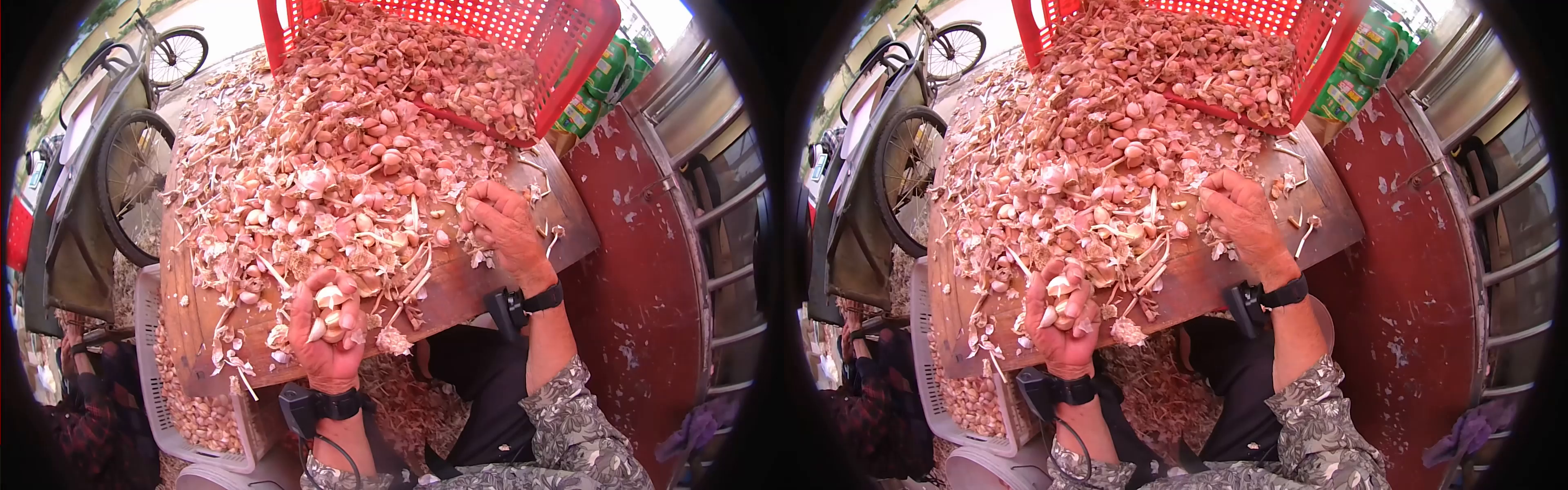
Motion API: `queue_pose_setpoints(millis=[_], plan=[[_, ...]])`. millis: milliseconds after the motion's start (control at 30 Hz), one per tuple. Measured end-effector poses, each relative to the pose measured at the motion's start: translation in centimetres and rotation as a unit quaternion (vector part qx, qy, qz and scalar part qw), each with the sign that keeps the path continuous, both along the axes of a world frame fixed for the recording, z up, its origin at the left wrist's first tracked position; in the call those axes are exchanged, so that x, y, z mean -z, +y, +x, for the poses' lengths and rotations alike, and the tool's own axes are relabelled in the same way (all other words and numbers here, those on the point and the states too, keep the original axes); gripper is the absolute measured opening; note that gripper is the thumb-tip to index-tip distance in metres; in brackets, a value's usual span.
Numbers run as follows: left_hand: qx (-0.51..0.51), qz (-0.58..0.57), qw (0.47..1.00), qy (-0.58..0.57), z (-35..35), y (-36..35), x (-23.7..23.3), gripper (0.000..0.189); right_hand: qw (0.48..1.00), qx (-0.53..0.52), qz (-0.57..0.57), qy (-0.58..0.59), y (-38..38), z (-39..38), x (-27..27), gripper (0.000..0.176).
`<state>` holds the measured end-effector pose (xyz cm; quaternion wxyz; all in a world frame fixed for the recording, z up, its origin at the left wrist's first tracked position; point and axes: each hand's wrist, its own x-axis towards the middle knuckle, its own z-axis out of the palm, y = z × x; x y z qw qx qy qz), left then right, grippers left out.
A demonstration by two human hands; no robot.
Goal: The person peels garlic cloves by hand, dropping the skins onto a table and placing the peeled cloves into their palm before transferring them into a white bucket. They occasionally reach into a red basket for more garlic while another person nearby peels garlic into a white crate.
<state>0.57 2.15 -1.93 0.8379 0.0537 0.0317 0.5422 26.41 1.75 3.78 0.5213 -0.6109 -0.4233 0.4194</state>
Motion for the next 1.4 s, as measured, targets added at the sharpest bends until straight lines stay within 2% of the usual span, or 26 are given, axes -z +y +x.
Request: queue_pose_setpoints(millis=[67, 300, 400, 567, 700, 767, 833, 867, 900, 933, 1067, 1167, 1200, 1233, 1300, 1400], plan=[[-0.003, 0.007, 1.000, 0.001, 0.1, 0.1, -0.1, 0.039, 0.988, -0.039, 0.011, 0.146, -0.1, -0.1, -0.6, 0.012], [-0.002, 0.009, 1.000, -0.006, 0.0, 0.0, 0.0, 0.040, 0.970, -0.096, 0.009, 0.223, -0.6, -2.7, -1.4, 0.016], [-0.004, 0.007, 1.000, 0.003, -0.1, 0.0, 0.2, 0.039, 0.925, -0.103, -0.010, 0.366, -1.0, -4.9, -1.5, 0.019], [-0.003, -0.004, 1.000, 0.004, -0.2, -0.1, 0.0, 0.039, 0.894, -0.108, -0.034, 0.433, -2.5, -8.8, -3.3, 0.021], [-0.008, -0.010, 1.000, 0.005, -0.1, -0.1, 0.1, 0.042, 0.829, -0.210, -0.009, 0.517, -6.2, -12.4, -7.3, 0.020], [-0.014, -0.015, 1.000, -0.012, -0.2, -0.2, 0.1, 0.043, 0.769, -0.291, -0.030, 0.568, -8.3, -13.0, -8.7, 0.021], [0.001, -0.011, 1.000, -0.016, -0.3, -0.2, -0.3, 0.042, 0.776, -0.365, 0.094, 0.505, -9.2, -14.2, -8.6, 0.022], [-0.005, -0.008, 1.000, -0.020, -0.3, -0.2, -0.3, 0.042, 0.766, -0.247, 0.086, 0.587, -10.9, -15.8, -8.8, 0.018], [-0.012, -0.005, 1.000, -0.025, -0.3, -0.2, -0.3, 0.042, 0.732, -0.326, 0.067, 0.595, -11.0, -15.3, -9.0, 0.014], [-0.008, -0.002, 1.000, -0.024, -0.3, -0.2, -0.4, 0.042, 0.733, -0.333, 0.064, 0.590, -11.0, -15.4, -9.0, 0.014], [-0.005, -0.010, 1.000, -0.029, -0.4, -0.3, -0.2, 0.044, 0.733, -0.360, 0.258, 0.517, -11.0, -16.8, -8.7, 0.019], [-0.003, -0.004, 0.999, -0.036, -0.6, -0.2, -0.1, 0.046, 0.752, -0.377, 0.266, 0.471, -10.9, -16.2, -9.1, 0.020], [0.001, 0.001, 0.999, -0.038, -0.7, -0.3, -0.1, 0.047, 0.779, -0.392, 0.257, 0.418, -11.0, -15.4, -9.6, 0.019], [-0.001, -0.001, 0.999, -0.039, -0.8, -0.3, -0.1, 0.047, 0.779, -0.393, 0.254, 0.418, -11.0, -15.5, -9.6, 0.019], [-0.003, 0.007, 1.000, -0.030, -0.9, -0.3, -0.3, 0.050, 0.779, -0.378, 0.341, 0.366, -10.7, -15.7, -9.9, 0.018], [0.001, 0.034, 0.999, -0.025, -1.2, -0.2, -0.1, 0.052, 0.780, -0.427, 0.326, 0.321, -9.8, -15.0, -11.5, 0.014]])
